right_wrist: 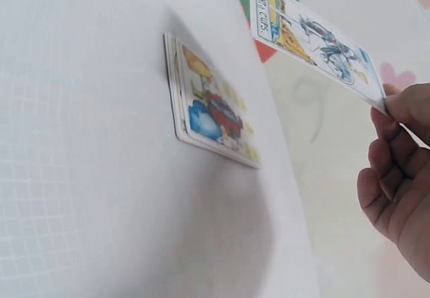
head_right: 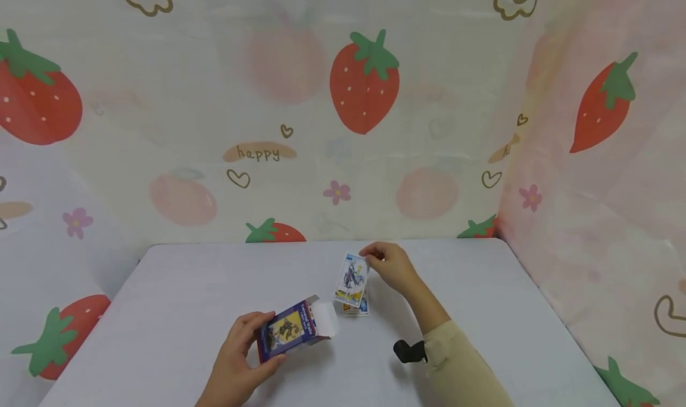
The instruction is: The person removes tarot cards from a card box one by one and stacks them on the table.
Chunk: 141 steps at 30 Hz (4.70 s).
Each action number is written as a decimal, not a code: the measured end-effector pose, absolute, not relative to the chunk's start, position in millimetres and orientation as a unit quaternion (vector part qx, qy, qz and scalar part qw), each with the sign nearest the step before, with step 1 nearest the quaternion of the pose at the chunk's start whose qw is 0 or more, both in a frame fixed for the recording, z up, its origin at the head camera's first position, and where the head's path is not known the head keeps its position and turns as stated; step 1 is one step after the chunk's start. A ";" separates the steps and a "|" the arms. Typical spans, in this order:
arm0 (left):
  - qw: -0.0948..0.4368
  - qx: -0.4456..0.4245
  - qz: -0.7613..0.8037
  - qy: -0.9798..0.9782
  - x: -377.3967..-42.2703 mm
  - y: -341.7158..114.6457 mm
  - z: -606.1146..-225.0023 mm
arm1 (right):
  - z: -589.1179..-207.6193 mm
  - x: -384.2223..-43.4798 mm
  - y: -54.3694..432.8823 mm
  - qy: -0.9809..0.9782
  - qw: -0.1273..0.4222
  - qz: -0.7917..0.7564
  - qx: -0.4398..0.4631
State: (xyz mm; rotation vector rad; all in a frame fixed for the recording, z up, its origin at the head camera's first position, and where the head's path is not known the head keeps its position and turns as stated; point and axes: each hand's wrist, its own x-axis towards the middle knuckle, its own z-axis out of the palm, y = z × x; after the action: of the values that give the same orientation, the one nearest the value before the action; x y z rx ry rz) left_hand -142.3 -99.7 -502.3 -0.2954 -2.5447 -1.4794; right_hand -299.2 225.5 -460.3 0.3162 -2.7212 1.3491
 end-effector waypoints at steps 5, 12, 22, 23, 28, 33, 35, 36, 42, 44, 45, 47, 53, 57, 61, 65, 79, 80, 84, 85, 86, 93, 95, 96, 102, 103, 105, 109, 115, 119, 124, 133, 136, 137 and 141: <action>0.086 -0.093 -0.497 -0.858 -141.7 -99.3 -502.2 | -467.5 -304.1 226.4 -0.893 0.030 0.436 0.107; 0.078 -0.087 -0.494 -0.862 -140.7 -99.5 -499.6 | -472.0 -308.4 225.2 -0.891 0.018 0.438 0.117; 0.088 -0.097 -0.500 -0.856 -140.9 -100.6 -501.1 | -492.2 -320.4 223.6 -0.890 -0.011 0.449 0.077; 0.086 -0.097 -0.499 -0.857 -140.8 -100.7 -501.3 | -494.1 -321.2 223.3 -0.890 -0.014 0.450 0.072; 0.081 -0.094 -0.496 -0.859 -140.8 -100.9 -501.7 | -500.6 -324.2 223.7 -0.892 -0.019 0.446 0.067; 0.081 -0.092 -0.495 -0.860 -141.7 -100.8 -501.2 | -504.9 -326.7 224.8 -0.899 -0.011 0.429 0.086; 0.079 -0.091 -0.496 -0.860 -141.9 -100.9 -500.9 | -505.6 -326.8 224.1 -0.902 -0.006 0.421 0.093; 0.080 -0.092 -0.496 -0.860 -142.0 -101.1 -500.7 | -506.0 -326.9 223.6 -0.904 -0.004 0.417 0.095; 0.082 -0.093 -0.493 -0.861 -142.0 -101.4 -500.3 | -510.1 -328.1 220.4 -0.911 -0.005 0.404 0.084; 0.082 -0.091 -0.492 -0.862 -141.6 -101.5 -500.4 | -511.7 -328.1 218.9 -0.911 -0.010 0.404 0.077; 0.081 -0.090 -0.492 -0.862 -141.3 -101.6 -500.4 | -512.5 -328.2 218.1 -0.910 -0.013 0.407 0.074; 0.080 -0.089 -0.492 -0.863 -140.9 -101.9 -500.3 | -513.6 -327.9 216.5 -0.909 -0.016 0.411 0.069; 0.075 -0.086 -0.488 -0.865 -140.8 -102.3 -500.1 | -518.0 -329.3 214.0 -0.911 -0.014 0.408 0.058; 0.070 -0.088 -0.487 -0.866 -140.9 -102.1 -500.1 | -519.9 -329.8 213.4 -0.913 -0.008 0.405 0.056; 0.068 -0.087 -0.487 -0.866 -141.2 -101.9 -500.0 | -521.3 -330.1 212.9 -0.913 -0.003 0.404 0.056; 0.067 -0.086 -0.485 -0.868 -141.5 -101.9 -500.5 | -525.6 -332.0 213.3 -0.916 0.004 0.397 0.058; 0.068 -0.089 -0.491 -0.864 -141.0 -101.8 -499.2 | -521.5 -330.9 217.7 -0.913 0.019 0.401 0.067; 0.069 -0.091 -0.492 -0.863 -140.9 -102.1 -499.1 | -519.8 -330.3 218.0 -0.912 0.021 0.405 0.067; 0.067 -0.091 -0.493 -0.863 -140.3 -102.5 -500.0 | -512.0 -323.5 219.7 -0.906 0.027 0.416 0.076; 0.066 -0.090 -0.493 -0.862 -140.3 -102.4 -500.4 | -509.6 -321.0 219.8 -0.904 0.030 0.418 0.079; 0.068 -0.091 -0.492 -0.863 -140.2 -102.6 -500.7 | -506.7 -318.0 219.5 -0.904 0.033 0.419 0.083; 0.075 -0.091 -0.490 -0.864 -142.0 -101.0 -500.2 | -484.0 -295.5 213.4 -0.899 0.054 0.424 0.098; 0.073 -0.089 -0.489 -0.865 -142.0 -100.8 -499.6 | -478.4 -288.5 211.0 -0.899 0.055 0.423 0.096; 0.073 -0.089 -0.489 -0.865 -142.1 -100.7 -499.6 | -475.7 -284.5 209.6 -0.899 0.054 0.424 0.094; 0.074 -0.090 -0.490 -0.864 -141.8 -100.7 -500.7 | -467.5 -261.9 205.7 -0.893 0.055 0.437 0.092; 0.075 -0.090 -0.490 -0.864 -141.7 -100.8 -500.7 | -467.4 -259.2 206.0 -0.892 0.056 0.440 0.093; 0.075 -0.090 -0.489 -0.864 -141.6 -101.0 -501.1 | -466.9 -253.8 206.2 -0.888 0.056 0.447 0.094; 0.075 -0.090 -0.488 -0.865 -141.6 -100.9 -501.1 | -463.6 -242.3 205.4 -0.884 0.057 0.455 0.090; 0.076 -0.091 -0.487 -0.865 -141.8 -100.7 -500.0 | -457.9 -224.3 202.6 -0.881 0.059 0.462 0.082; 0.072 -0.090 -0.491 -0.863 -141.6 -100.1 -499.7 | -454.7 -212.2 199.8 -0.877 0.065 0.469 0.085; 0.067 -0.088 -0.495 -0.862 -141.5 -99.6 -499.4 | -449.6 -198.6 195.5 -0.869 0.064 0.481 0.096; 0.070 -0.089 -0.490 -0.864 -141.6 -99.6 -500.0 | -444.3 -181.8 187.9 -0.865 0.044 0.490 0.101; 0.072 -0.091 -0.492 -0.863 -141.7 -99.6 -500.6 | -443.2 -178.3 185.9 -0.865 0.042 0.490 0.103; 0.073 -0.092 -0.492 -0.863 -141.8 -99.4 -500.9 | -442.7 -177.2 185.3 -0.865 0.041 0.489 0.104; 0.076 -0.093 -0.492 -0.862 -141.9 -99.5 -501.4 | -441.6 -174.2 183.2 -0.868 0.038 0.483 0.110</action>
State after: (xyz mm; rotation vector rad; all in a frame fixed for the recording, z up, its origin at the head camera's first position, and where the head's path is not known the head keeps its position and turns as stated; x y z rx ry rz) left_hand -141.9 -99.5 -501.4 -0.2789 -2.5846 -1.4746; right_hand -174.2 183.2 -441.6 0.3365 -2.6625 1.4825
